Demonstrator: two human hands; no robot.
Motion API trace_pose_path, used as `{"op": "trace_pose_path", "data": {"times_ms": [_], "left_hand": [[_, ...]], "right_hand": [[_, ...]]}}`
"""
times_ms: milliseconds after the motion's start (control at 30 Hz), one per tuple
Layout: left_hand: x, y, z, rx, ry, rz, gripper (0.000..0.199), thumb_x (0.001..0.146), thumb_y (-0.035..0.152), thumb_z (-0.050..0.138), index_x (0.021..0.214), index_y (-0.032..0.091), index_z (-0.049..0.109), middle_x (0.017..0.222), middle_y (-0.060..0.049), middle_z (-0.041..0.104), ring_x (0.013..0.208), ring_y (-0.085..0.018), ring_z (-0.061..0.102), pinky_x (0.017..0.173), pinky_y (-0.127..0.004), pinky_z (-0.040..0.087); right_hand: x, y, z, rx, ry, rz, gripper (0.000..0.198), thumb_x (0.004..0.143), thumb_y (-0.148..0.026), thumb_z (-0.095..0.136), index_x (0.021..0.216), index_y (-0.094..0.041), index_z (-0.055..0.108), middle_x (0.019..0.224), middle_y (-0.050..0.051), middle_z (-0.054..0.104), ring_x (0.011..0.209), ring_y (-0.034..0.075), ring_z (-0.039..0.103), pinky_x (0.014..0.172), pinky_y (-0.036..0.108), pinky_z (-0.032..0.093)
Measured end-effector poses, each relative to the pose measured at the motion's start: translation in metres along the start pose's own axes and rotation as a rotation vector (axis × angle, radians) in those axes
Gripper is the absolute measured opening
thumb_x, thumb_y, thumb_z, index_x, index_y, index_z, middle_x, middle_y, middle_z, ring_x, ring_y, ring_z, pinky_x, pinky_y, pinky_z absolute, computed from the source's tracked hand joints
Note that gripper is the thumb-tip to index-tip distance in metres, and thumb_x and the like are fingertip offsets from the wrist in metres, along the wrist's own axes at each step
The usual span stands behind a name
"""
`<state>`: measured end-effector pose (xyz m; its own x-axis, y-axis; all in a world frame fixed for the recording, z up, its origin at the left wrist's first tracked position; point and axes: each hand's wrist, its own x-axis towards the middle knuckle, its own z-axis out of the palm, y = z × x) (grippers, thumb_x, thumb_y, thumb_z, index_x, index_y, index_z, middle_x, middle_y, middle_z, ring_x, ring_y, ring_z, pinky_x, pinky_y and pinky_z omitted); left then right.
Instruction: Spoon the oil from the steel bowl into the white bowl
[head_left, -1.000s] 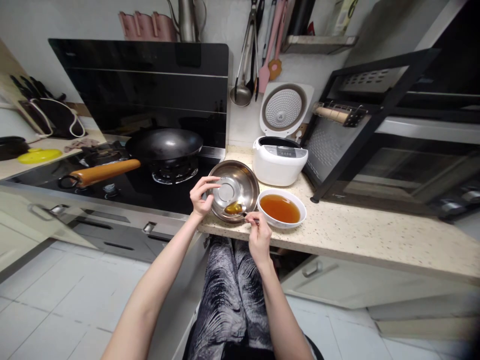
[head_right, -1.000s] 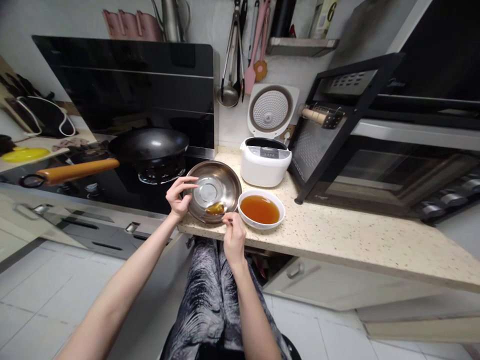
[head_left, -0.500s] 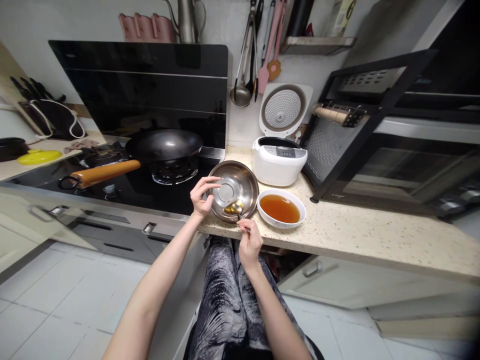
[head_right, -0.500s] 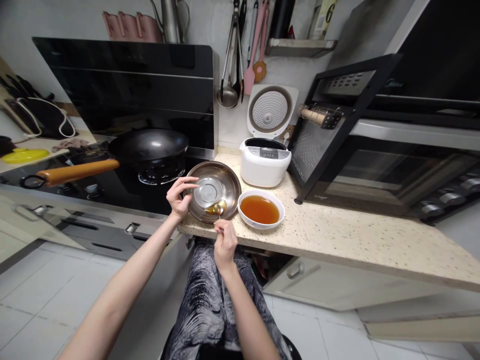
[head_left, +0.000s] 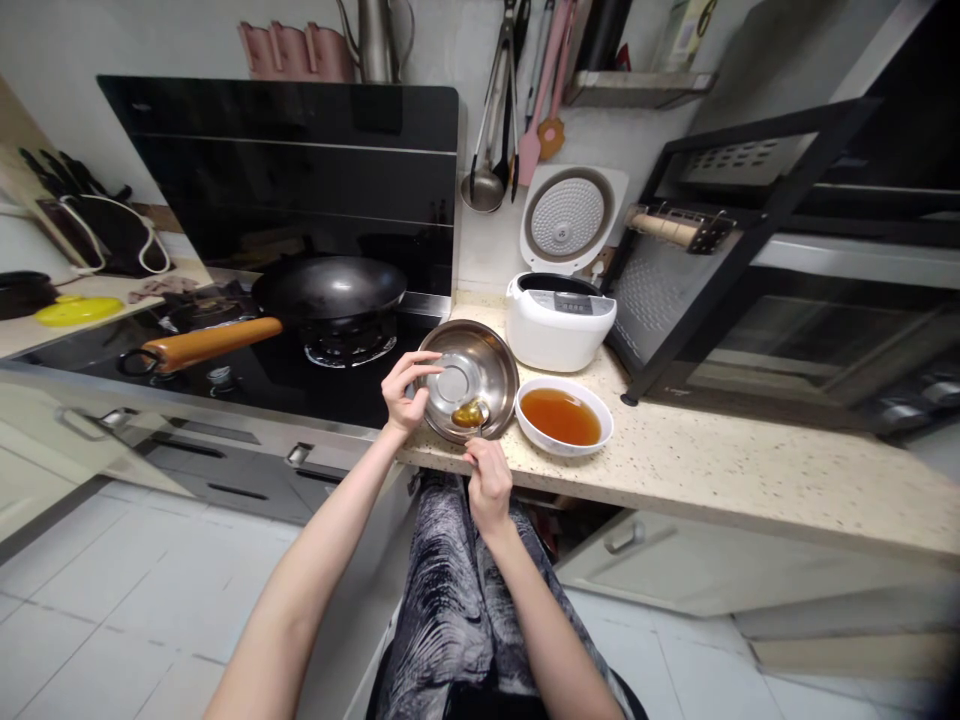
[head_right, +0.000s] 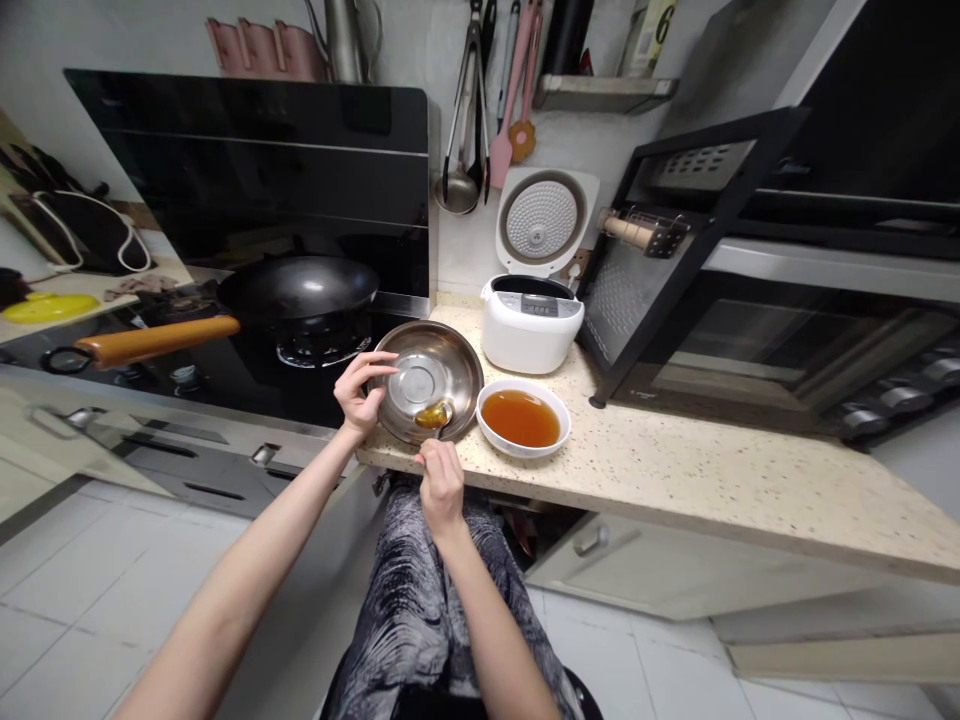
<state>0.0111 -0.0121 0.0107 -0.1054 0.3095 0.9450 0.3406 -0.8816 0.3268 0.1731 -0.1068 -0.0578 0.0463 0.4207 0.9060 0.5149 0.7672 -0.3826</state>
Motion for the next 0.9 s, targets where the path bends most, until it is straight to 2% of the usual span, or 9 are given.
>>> {"op": "trace_pose_path", "data": {"times_ms": [367,633,900], "left_hand": [[0.0002,-0.0005,0.0000,0.003,0.023,-0.014,0.034,0.069,0.011,0.051,0.088,0.020,0.077,0.104,-0.007,0.077,0.094,-0.026,0.070,0.085,-0.043,0.056],[-0.0015,-0.0020,-0.0006,0.037,0.047,-0.069,0.030,0.069,0.015,0.052,0.086,0.021,0.076,0.102,-0.007,0.077,0.095,-0.027,0.070,0.085,-0.043,0.056],[-0.0032,-0.0030,0.0000,0.000,0.080,-0.089,0.032,0.067,0.015,0.052,0.087,0.020,0.077,0.102,-0.007,0.077,0.096,-0.027,0.070,0.086,-0.043,0.055]], "right_hand": [[-0.0068,-0.0023,0.0006,0.132,0.177,0.237,0.022,0.102,-0.015,0.046,0.091,-0.022,0.063,0.085,0.003,0.072,0.081,0.017,0.070,0.075,0.032,0.057],[-0.0031,0.0013,0.0021,0.196,0.220,0.229,0.019,0.103,-0.021,0.050,0.093,-0.023,0.065,0.088,0.004,0.074,0.083,0.018,0.072,0.075,0.033,0.059],[0.0012,0.0036,-0.0048,0.223,0.209,0.220,0.017,0.101,-0.017,0.050,0.095,-0.023,0.065,0.091,0.004,0.074,0.087,0.018,0.071,0.079,0.035,0.060]]}}
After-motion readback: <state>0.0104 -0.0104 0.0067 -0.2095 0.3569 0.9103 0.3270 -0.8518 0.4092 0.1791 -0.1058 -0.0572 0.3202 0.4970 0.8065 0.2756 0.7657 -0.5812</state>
